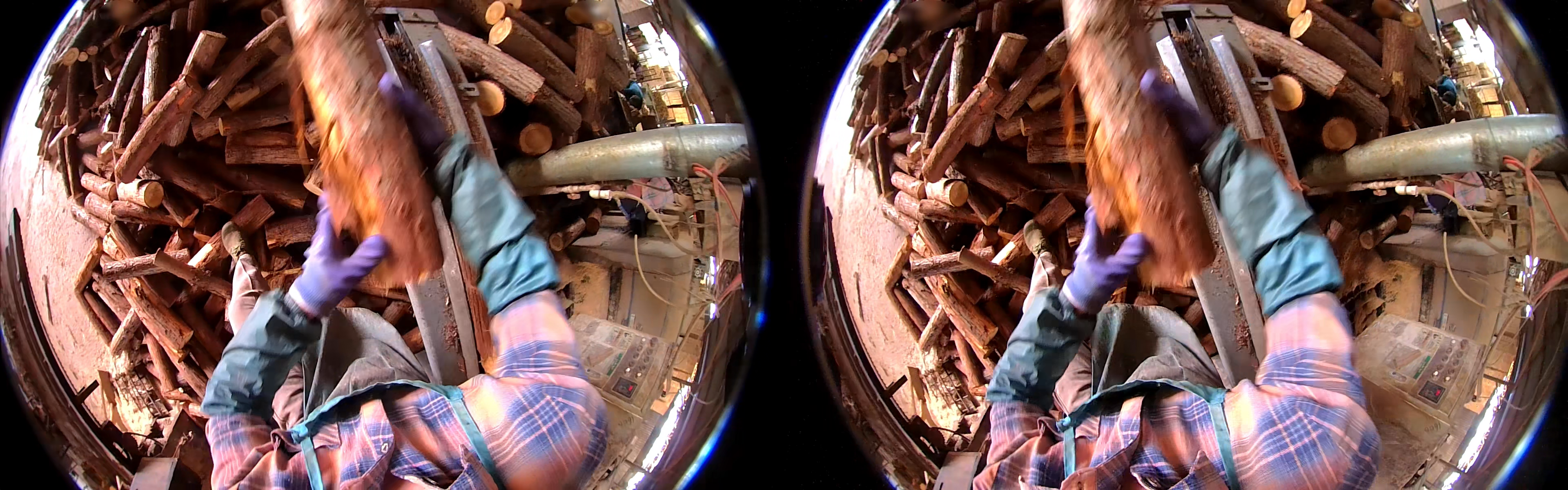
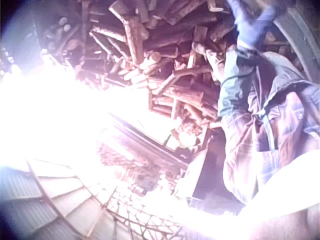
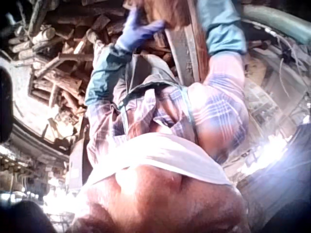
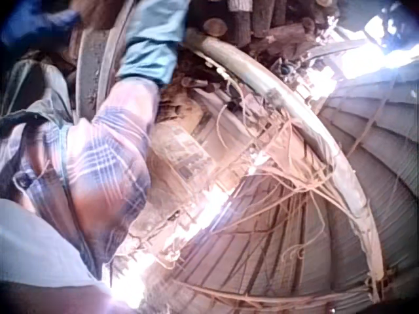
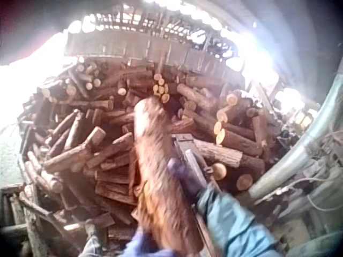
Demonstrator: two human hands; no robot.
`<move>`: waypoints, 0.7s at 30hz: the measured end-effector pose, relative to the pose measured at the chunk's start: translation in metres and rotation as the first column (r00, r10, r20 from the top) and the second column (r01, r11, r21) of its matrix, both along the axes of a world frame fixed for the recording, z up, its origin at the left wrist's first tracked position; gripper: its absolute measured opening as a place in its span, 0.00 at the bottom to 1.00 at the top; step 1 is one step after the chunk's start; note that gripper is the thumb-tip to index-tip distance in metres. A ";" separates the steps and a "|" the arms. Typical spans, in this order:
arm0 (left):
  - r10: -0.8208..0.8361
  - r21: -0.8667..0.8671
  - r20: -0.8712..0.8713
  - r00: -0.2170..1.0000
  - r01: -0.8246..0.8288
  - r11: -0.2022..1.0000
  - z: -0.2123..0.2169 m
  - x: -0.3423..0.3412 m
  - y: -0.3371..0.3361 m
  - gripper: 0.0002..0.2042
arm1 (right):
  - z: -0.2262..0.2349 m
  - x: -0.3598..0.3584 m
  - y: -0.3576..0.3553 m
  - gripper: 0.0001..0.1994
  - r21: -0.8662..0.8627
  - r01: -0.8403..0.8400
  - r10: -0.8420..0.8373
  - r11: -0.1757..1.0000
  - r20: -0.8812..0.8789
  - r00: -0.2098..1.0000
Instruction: The person repeatedly picks up logs from a large pile and places them onto a conveyor belt or into a wood chipper. The task involves lifting, carrying, and positioning the logs one by one into the machine's intake area.
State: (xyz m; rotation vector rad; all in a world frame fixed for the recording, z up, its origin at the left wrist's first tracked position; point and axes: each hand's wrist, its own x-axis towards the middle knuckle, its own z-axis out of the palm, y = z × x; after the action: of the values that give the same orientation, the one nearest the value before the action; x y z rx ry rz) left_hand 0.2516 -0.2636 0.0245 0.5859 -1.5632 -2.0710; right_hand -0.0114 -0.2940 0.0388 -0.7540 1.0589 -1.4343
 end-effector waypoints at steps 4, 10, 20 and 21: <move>-0.316 -0.431 -0.217 0.923 0.200 0.880 0.037 -0.039 0.013 0.34 | 0.098 -0.109 -0.019 0.33 -0.114 0.091 -0.140 0.989 -0.549 0.824; -0.396 -0.256 0.069 0.916 0.400 0.880 -0.024 0.003 0.073 0.20 | -0.008 -0.160 -0.008 0.65 0.220 0.580 0.068 0.785 -0.960 0.272; -0.374 -0.113 0.188 0.908 0.399 0.910 -0.061 0.042 0.087 0.17 | -0.044 -0.098 -0.006 0.43 -0.111 0.550 0.151 0.828 -0.899 -0.410; -0.306 -0.184 0.256 0.917 0.357 0.916 -0.062 0.042 0.088 0.17 | -0.047 -0.083 -0.019 0.38 -0.329 0.318 -0.140 0.889 -0.857 -0.496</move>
State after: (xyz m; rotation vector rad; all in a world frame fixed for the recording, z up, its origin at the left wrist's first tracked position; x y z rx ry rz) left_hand 0.2932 -0.1755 -0.0379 0.5075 -2.1267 -2.0744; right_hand -0.0940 -0.3134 -0.0078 -1.9611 2.9446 -0.5239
